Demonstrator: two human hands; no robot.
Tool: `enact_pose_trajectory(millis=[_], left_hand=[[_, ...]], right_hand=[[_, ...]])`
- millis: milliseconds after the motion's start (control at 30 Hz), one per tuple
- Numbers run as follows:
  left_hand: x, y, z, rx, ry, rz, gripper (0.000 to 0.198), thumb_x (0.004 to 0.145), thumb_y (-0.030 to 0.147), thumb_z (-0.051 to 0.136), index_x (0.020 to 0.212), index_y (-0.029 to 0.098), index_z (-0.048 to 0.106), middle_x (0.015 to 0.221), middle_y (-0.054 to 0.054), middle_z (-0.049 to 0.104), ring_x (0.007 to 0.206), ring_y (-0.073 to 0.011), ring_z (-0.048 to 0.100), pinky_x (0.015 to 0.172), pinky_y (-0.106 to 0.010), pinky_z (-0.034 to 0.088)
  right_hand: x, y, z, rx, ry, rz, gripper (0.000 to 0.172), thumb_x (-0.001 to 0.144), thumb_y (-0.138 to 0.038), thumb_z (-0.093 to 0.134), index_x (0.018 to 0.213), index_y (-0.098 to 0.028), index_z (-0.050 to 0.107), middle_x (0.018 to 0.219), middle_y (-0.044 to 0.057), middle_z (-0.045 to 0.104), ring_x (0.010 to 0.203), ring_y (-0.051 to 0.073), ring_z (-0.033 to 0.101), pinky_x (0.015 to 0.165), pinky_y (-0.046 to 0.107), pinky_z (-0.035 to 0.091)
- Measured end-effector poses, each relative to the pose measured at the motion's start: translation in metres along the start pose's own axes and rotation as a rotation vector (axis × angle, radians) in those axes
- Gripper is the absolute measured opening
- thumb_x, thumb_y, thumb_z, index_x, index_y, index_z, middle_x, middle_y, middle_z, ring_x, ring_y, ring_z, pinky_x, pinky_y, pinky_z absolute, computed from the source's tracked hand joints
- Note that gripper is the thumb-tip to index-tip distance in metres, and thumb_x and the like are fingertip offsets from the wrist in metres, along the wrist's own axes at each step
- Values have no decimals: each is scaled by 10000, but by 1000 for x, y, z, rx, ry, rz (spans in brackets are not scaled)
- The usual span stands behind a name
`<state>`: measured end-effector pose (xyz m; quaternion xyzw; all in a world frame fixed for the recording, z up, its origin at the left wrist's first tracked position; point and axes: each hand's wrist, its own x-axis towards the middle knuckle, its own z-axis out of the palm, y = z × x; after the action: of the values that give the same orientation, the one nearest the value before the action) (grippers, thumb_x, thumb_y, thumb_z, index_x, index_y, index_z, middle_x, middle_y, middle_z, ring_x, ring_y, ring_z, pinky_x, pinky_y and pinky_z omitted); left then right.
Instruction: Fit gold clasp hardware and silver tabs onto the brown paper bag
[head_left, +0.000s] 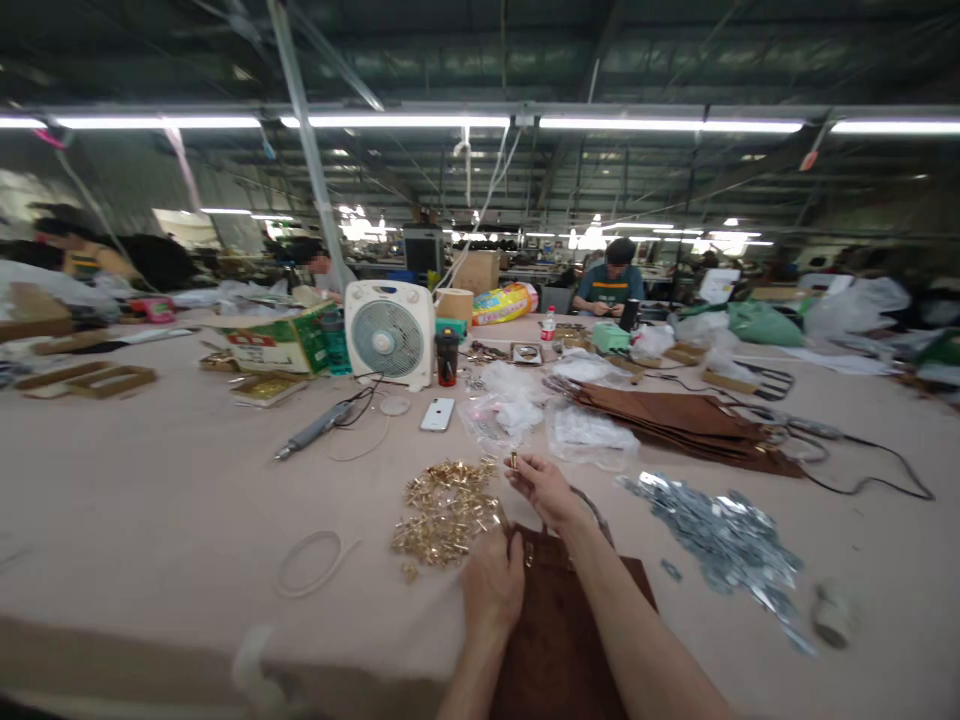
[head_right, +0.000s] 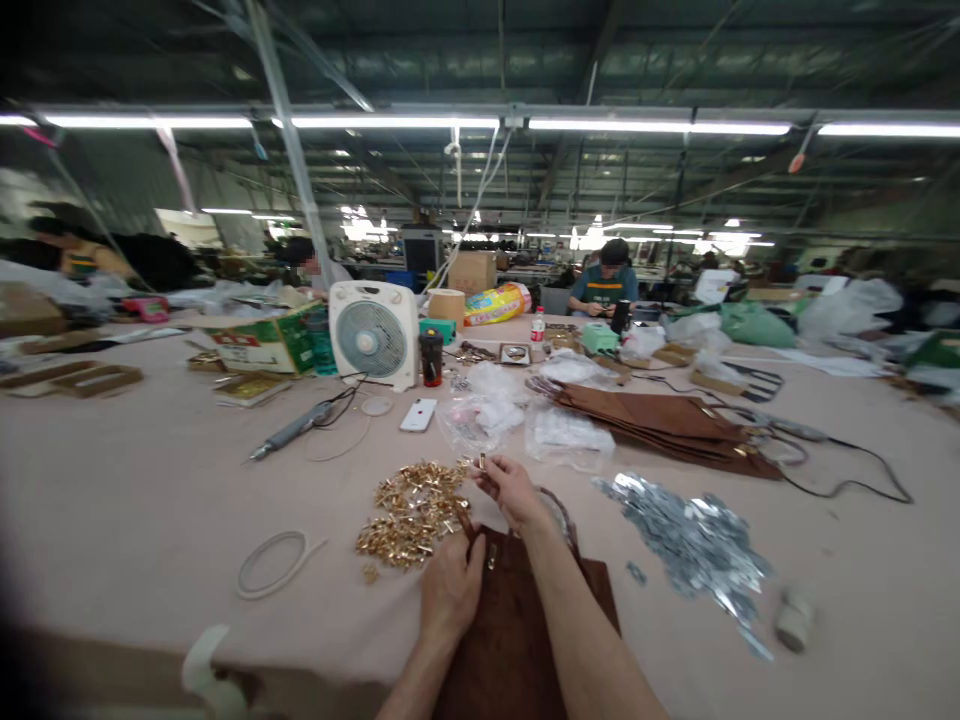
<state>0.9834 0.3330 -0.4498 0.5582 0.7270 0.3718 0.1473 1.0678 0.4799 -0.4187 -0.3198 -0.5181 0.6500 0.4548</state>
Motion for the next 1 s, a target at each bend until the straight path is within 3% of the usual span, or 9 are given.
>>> enact_pose_trajectory(millis=[200, 333, 500, 567, 667, 767, 833, 900, 1000], left_hand=[[7, 4, 6, 24, 16, -53, 375, 1037, 361, 482, 1315, 172, 648, 1196, -162, 765, 1146, -322, 717, 996, -425, 518], [9, 9, 6, -38, 52, -146, 465, 996, 365, 571, 1423, 186, 527, 1097, -130, 783, 1007, -319, 755, 923, -433, 552], [7, 13, 7, -211, 146, -133, 649, 950, 311, 643, 1537, 238, 376, 1167, -78, 767, 942, -263, 758, 930, -412, 573], [4, 13, 9, -237, 197, -90, 759, 936, 292, 661, 1593, 256, 284, 1285, -87, 724, 991, -255, 748, 955, -413, 580], [0, 14, 11, -138, 327, 84, 819, 932, 255, 659, 1626, 218, 225, 1507, -154, 560, 1280, -299, 632, 1107, -470, 515], [-1, 22, 14, 40, 401, 369, 683, 958, 177, 593, 1590, 188, 334, 1590, -167, 466, 1489, -326, 421, 1250, -540, 350], [2, 35, 17, 104, 299, 544, 530, 972, 113, 531, 1488, 231, 503, 1537, -122, 543, 1466, -297, 444, 1251, -527, 346], [8, 53, 22, 127, 108, 692, 455, 968, 74, 497, 1358, 265, 632, 1481, -79, 608, 1445, -268, 465, 1231, -494, 379], [24, 82, 36, 140, -178, 863, 403, 957, 87, 521, 1269, 266, 702, 1466, -68, 631, 1447, -259, 460, 1214, -472, 396]], right_hand=[[-42, -26, -56, 298, 192, -50, 317, 803, -378, 888, 984, -171, 733, 1082, 81, 759, 819, 120, 714, 761, 208, 637], [-89, -35, -98, 367, 296, -79, 269, 798, -322, 896, 957, -177, 734, 1064, 69, 763, 801, 124, 716, 722, 202, 648], [-151, -29, -135, 330, 387, -66, 421, 737, -287, 942, 1090, -221, 723, 1046, 45, 769, 767, 133, 705, 645, 206, 629], [-169, -22, -143, 277, 398, -29, 497, 740, -328, 939, 1174, -227, 719, 1051, 54, 771, 798, 153, 710, 671, 237, 630], [-184, -10, -148, 221, 405, -12, 519, 756, -391, 920, 1205, -223, 722, 1056, 60, 760, 847, 176, 706, 723, 283, 623], [-187, 0, -146, 114, 471, -121, 507, 783, -411, 902, 1217, -235, 707, 954, 20, 731, 812, 154, 666, 742, 273, 580], [-187, 3, -143, -31, 496, -176, 457, 838, -447, 850, 1209, -225, 699, 897, 10, 715, 781, 150, 639, 744, 275, 552], [-188, 4, -137, -189, 471, -188, 440, 905, -499, 765, 1225, -208, 687, 933, 38, 730, 778, 168, 637, 750, 302, 546], [-193, 2, -128, -424, 424, -191, 463, 982, -544, 621, 1284, -195, 659, 967, 73, 742, 780, 209, 659, 750, 347, 552]])
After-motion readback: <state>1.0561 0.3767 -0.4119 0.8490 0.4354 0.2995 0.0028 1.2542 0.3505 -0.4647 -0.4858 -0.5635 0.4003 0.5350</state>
